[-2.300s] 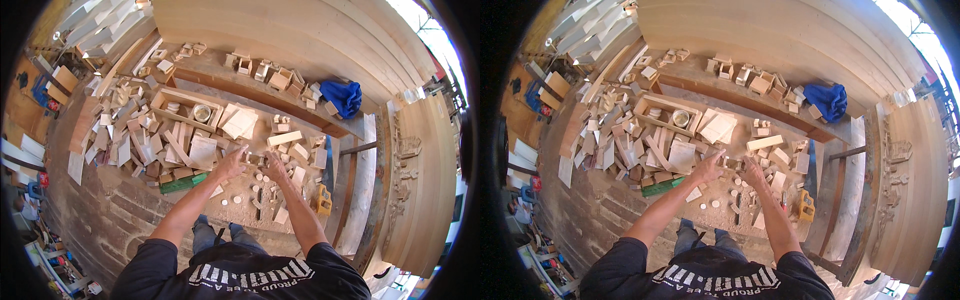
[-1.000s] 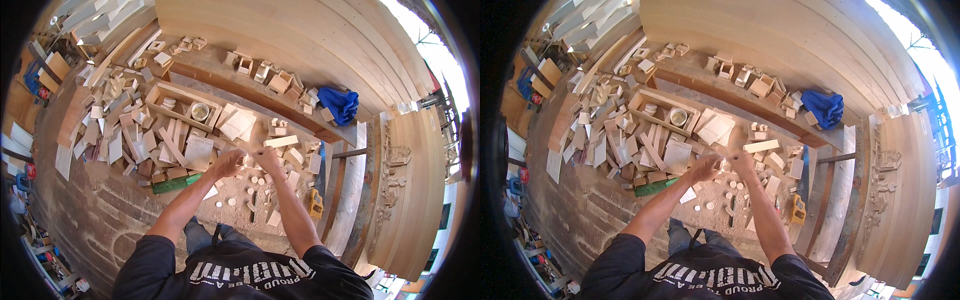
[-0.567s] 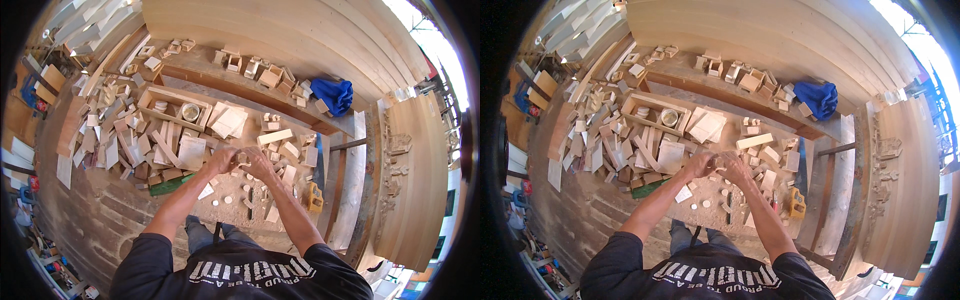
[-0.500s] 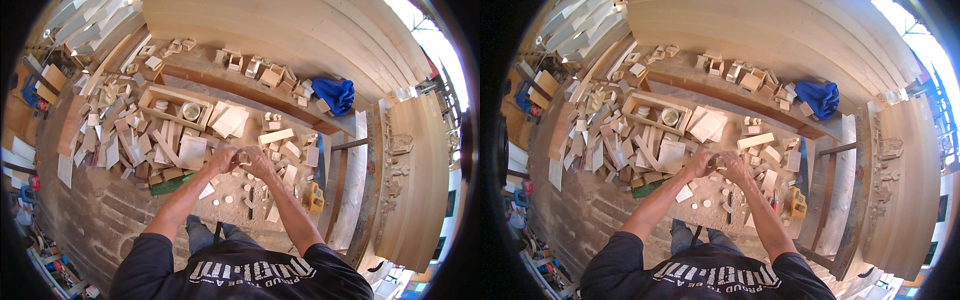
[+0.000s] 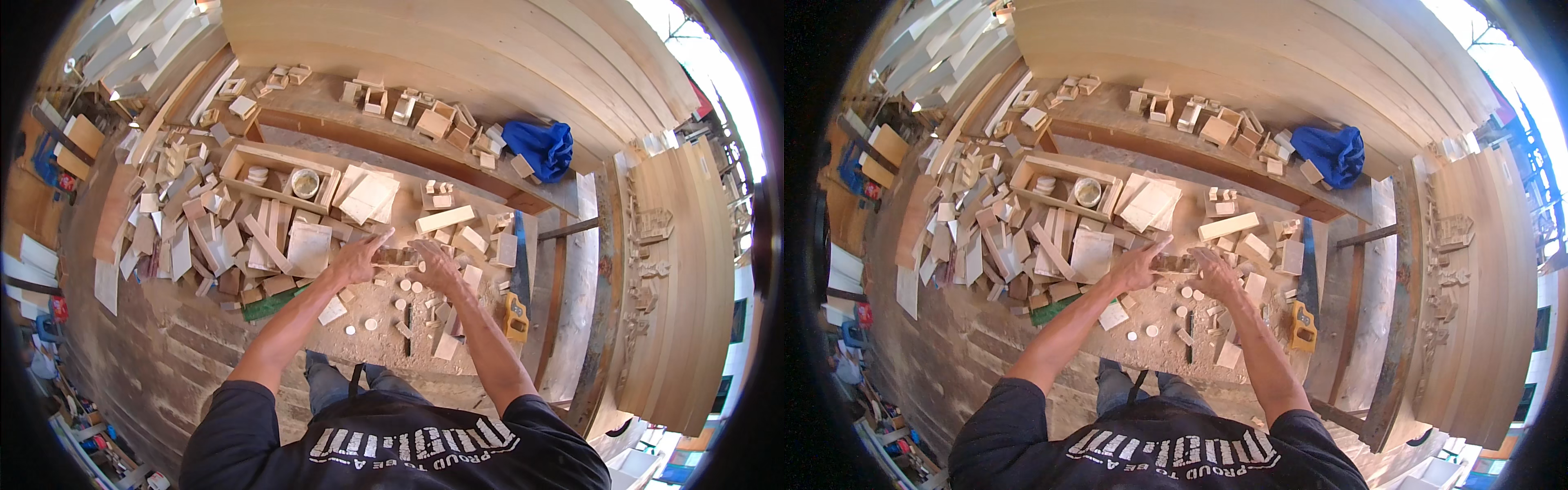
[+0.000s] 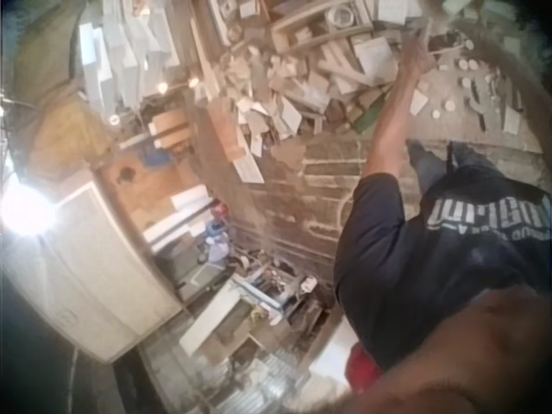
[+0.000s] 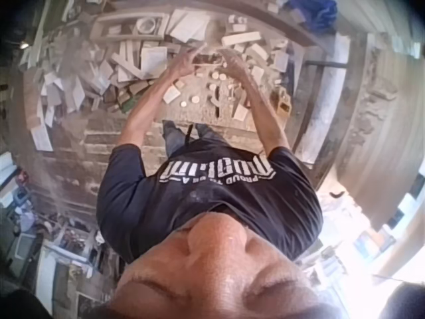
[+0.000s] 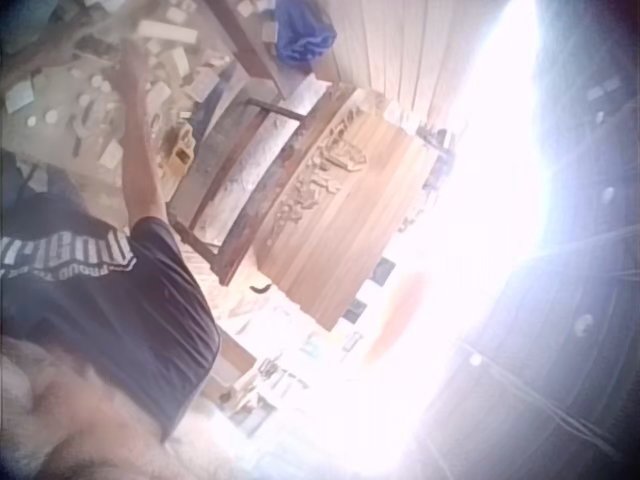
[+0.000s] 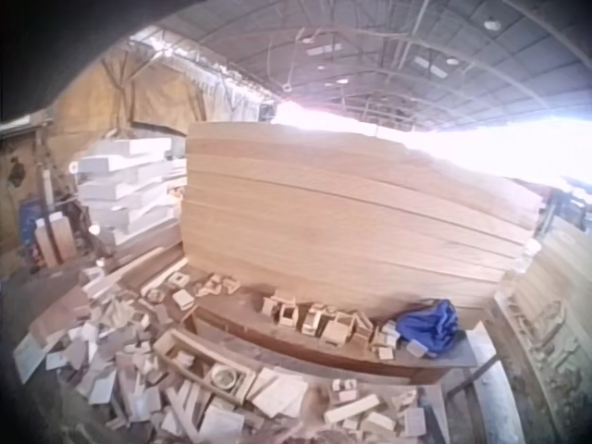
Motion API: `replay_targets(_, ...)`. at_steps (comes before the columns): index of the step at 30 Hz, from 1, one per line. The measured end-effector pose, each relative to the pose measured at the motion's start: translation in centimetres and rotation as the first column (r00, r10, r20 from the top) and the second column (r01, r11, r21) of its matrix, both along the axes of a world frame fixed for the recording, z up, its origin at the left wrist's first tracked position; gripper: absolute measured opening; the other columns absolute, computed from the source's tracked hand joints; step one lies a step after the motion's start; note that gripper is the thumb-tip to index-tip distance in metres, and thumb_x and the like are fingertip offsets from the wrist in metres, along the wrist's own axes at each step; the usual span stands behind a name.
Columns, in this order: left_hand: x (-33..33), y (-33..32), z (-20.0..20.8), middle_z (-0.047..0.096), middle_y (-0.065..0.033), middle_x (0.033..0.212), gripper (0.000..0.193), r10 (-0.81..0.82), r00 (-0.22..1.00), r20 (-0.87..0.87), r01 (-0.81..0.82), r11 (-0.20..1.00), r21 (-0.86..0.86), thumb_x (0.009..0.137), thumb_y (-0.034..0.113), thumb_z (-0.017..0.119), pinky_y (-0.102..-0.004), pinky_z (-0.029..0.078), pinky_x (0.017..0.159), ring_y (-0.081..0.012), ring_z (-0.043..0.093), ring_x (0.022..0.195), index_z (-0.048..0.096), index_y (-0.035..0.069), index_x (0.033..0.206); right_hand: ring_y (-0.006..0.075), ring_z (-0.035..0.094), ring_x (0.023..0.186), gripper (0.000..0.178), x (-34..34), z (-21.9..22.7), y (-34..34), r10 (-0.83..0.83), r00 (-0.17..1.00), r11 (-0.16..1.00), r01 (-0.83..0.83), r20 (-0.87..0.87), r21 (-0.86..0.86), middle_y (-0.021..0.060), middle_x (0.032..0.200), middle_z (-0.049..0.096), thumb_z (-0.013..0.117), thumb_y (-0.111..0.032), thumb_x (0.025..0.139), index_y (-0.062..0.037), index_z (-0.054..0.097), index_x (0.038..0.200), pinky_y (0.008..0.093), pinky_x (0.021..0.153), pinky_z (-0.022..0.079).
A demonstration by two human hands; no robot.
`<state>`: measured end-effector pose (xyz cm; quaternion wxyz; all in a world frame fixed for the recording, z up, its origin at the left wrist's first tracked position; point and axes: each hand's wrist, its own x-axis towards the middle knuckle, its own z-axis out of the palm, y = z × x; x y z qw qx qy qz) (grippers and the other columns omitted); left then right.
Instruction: The person assembles a small wooden toy car by hand, fitting wheels and axles onto a wooden block, and then uses a hand saw to trim a piece of wood on a workbench.
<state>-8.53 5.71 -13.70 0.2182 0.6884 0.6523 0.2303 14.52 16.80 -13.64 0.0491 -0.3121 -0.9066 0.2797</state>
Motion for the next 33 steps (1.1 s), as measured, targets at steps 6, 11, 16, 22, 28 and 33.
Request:
replay_targets(6,-0.1,0.1,-0.6,0.063,-0.0149,0.133,0.075,0.004,1.0,0.031,-0.002,0.998,-0.059,0.085,0.025,0.073,-0.0412,0.054,0.094,-0.0333,0.063,0.116,0.04,0.013,0.151,0.0346,0.055,0.125,0.061,-0.8,-1.1,0.6,0.061,0.997,0.996,-0.057,-0.052,0.071,0.0174,0.13,0.061,0.079,-0.027,0.075,-0.0059,0.06,0.129,0.0467,0.11,0.041)
replay_targets(11,0.2,0.2,-0.9,0.065,-0.0188,0.126,0.07,0.005,0.998,0.058,-0.002,0.999,-0.042,0.085,0.02,0.074,-0.0412,0.055,0.092,-0.0363,0.064,0.111,0.043,0.004,0.146,0.0373,0.061,0.111,0.05,-1.0,-2.4,1.1,0.094,0.974,0.994,-0.079,-0.205,0.081,0.0191,0.115,0.067,0.08,-0.02,0.071,-0.0011,0.065,0.115,0.0466,0.1,0.047)
replay_targets(16,0.0,0.2,-1.9,0.066,-0.0207,0.122,0.067,0.004,0.997,0.079,-0.005,1.0,0.024,0.086,0.019,0.073,-0.0426,0.054,0.091,-0.0375,0.065,0.109,0.045,0.003,0.144,0.0376,0.064,0.101,0.048,-1.3,-2.5,1.2,0.122,0.96,0.988,-0.094,-0.254,0.12,0.0186,0.106,0.068,0.08,-0.018,0.069,0.0002,0.066,0.111,0.0468,0.093,0.05)
replay_targets(22,0.1,0.4,-1.6,0.066,-0.0214,0.121,0.068,-0.014,0.998,0.064,0.014,1.0,0.0,0.085,0.02,0.073,-0.0441,0.054,0.09,-0.0381,0.066,0.106,0.044,0.003,0.144,0.0372,0.063,0.104,0.046,-1.0,-3.2,1.5,0.111,0.965,0.993,-0.097,-0.239,0.072,0.0188,0.109,0.068,0.08,-0.019,0.07,-0.0004,0.067,0.111,0.0458,0.094,0.05)
replay_targets(28,-0.2,-0.2,-1.3,0.059,-0.0228,0.135,0.087,0.008,0.999,0.04,-0.011,0.998,0.069,0.082,0.023,0.077,-0.0426,0.053,0.096,-0.0369,0.064,0.115,0.031,0.007,0.154,0.0362,0.062,0.115,0.067,-0.6,-1.4,0.7,0.004,0.993,1.0,-0.001,-0.121,0.025,0.0211,0.123,0.064,0.08,-0.022,0.075,-0.0039,0.054,0.134,0.0456,0.102,0.048)
replay_targets(33,-0.2,-0.8,-3.2,0.053,-0.0218,0.144,0.093,0.138,0.96,0.243,-0.125,0.99,-0.069,0.08,0.023,0.08,-0.0396,0.052,0.099,-0.0345,0.062,0.121,0.027,0.007,0.156,0.0357,0.064,0.112,0.079,0.4,-3.5,0.2,-0.097,0.982,0.982,0.068,-0.163,-0.174,0.0208,0.121,0.065,0.079,-0.02,0.078,-0.0058,0.04,0.146,0.0419,0.098,0.051)
